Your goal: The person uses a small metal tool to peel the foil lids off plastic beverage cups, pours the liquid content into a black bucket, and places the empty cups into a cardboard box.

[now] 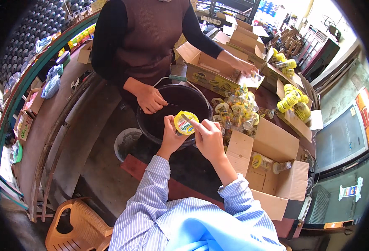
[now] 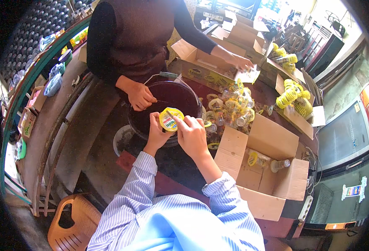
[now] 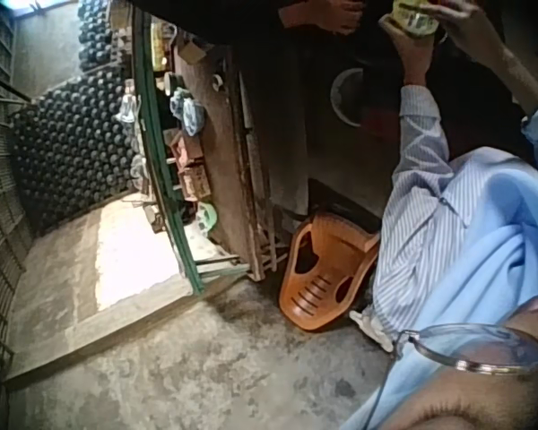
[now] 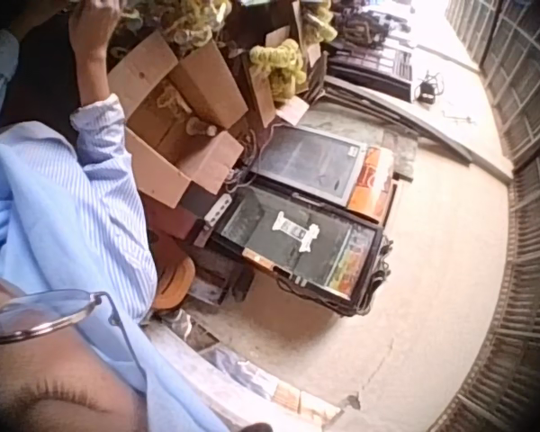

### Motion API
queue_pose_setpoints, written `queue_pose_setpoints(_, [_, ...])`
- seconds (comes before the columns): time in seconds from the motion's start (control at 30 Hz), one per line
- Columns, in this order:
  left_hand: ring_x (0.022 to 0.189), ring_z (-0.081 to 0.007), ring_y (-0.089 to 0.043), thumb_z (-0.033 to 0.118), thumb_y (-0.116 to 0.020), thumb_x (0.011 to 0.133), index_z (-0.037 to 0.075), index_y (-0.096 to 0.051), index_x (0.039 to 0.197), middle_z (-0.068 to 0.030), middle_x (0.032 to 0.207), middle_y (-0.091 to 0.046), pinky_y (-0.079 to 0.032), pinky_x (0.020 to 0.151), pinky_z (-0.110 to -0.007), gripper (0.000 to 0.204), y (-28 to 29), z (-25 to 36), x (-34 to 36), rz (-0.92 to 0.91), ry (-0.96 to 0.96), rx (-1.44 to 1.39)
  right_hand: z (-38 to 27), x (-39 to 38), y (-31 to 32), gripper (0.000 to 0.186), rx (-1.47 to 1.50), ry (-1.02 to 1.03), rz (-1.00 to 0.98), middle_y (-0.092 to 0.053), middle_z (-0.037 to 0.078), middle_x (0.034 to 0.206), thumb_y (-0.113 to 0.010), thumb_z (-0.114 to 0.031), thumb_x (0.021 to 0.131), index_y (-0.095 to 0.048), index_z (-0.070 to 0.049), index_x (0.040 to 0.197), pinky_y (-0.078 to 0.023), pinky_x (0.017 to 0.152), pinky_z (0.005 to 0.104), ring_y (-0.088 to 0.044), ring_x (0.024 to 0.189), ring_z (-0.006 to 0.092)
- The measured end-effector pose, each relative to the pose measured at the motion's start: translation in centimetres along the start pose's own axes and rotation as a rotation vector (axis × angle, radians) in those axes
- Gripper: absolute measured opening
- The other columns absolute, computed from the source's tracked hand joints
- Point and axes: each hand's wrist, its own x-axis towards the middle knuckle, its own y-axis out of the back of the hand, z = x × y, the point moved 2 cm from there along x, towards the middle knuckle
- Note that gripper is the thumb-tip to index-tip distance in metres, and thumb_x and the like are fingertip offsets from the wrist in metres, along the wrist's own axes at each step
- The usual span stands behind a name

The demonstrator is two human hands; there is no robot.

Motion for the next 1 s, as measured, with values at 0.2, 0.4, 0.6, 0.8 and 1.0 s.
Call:
queue_pose_setpoints(0.2, [0.097,-0.0127,-0.047,-0.008,-0.071,0.06,0.008,-0.026,0.099,-0.0073,0.098,-0.043,-0.042,0.085,-0.028,0.061,-0.04,-0.06,-0.07,-0.01,0.045,-0.068,-0.02,-0.2,-0.22,0.028,-0.027,0.019,-0.004,-0.05,0.006,0.07,-0.057,-0.004,0.07,-0.06,-0.007,0.098,-0.039,0.067,0.0335,-0.052,0.069,0.0216])
queue_pose_setpoints(0.4, [0.098,-0.0133,-0.048,-0.008,-0.071,0.06,0.007,-0.026,0.1,-0.0073,0.098,-0.043,-0.043,0.085,-0.028,0.061,-0.08,0.0,0.01,-0.016,0.052,-0.058,0.21,-0.36,-0.51,0.029,-0.025,0.014,-0.02,-0.051,0.007,0.072,-0.057,-0.005,0.07,-0.06,-0.007,0.099,-0.039,0.068,0.0338,-0.053,0.07,0.0222])
queue_pose_setpoints(0.6, [0.098,-0.0135,-0.049,-0.008,-0.071,0.06,0.008,-0.026,0.099,-0.0077,0.1,-0.044,-0.044,0.085,-0.028,0.062,0.03,-0.2,-0.05,-0.008,0.066,-0.072,0.14,-0.66,-0.44,0.03,-0.044,0.007,-0.071,-0.051,0.008,0.074,-0.057,-0.004,0.07,-0.06,-0.008,0.099,-0.04,0.07,0.0343,-0.053,0.073,0.0229])
queue_pose_setpoints(0.8, [0.091,-0.0128,-0.051,0.001,-0.075,0.063,0.006,-0.027,0.097,-0.0097,0.096,-0.048,-0.045,0.077,-0.025,0.059,-0.06,0.1,-0.09,-0.009,0.002,-0.027,-0.02,-0.32,-0.24,0.03,-0.077,-0.01,-0.123,-0.053,0.009,0.077,-0.056,-0.003,0.068,-0.061,-0.007,0.098,-0.04,0.072,0.0349,-0.054,0.076,0.0233])
queue_pose_setpoints(1.0, [0.097,-0.0138,-0.049,-0.006,-0.072,0.061,0.008,-0.027,0.099,-0.008,0.099,-0.045,-0.043,0.085,-0.028,0.061,-0.2,0.4,-0.18,-0.03,0.026,-0.037,-0.06,-0.04,-0.12,0.027,-0.075,-0.003,-0.129,-0.052,0.009,0.074,-0.056,-0.002,0.068,-0.062,-0.007,0.094,-0.039,0.07,0.0351,-0.054,0.073,0.024])
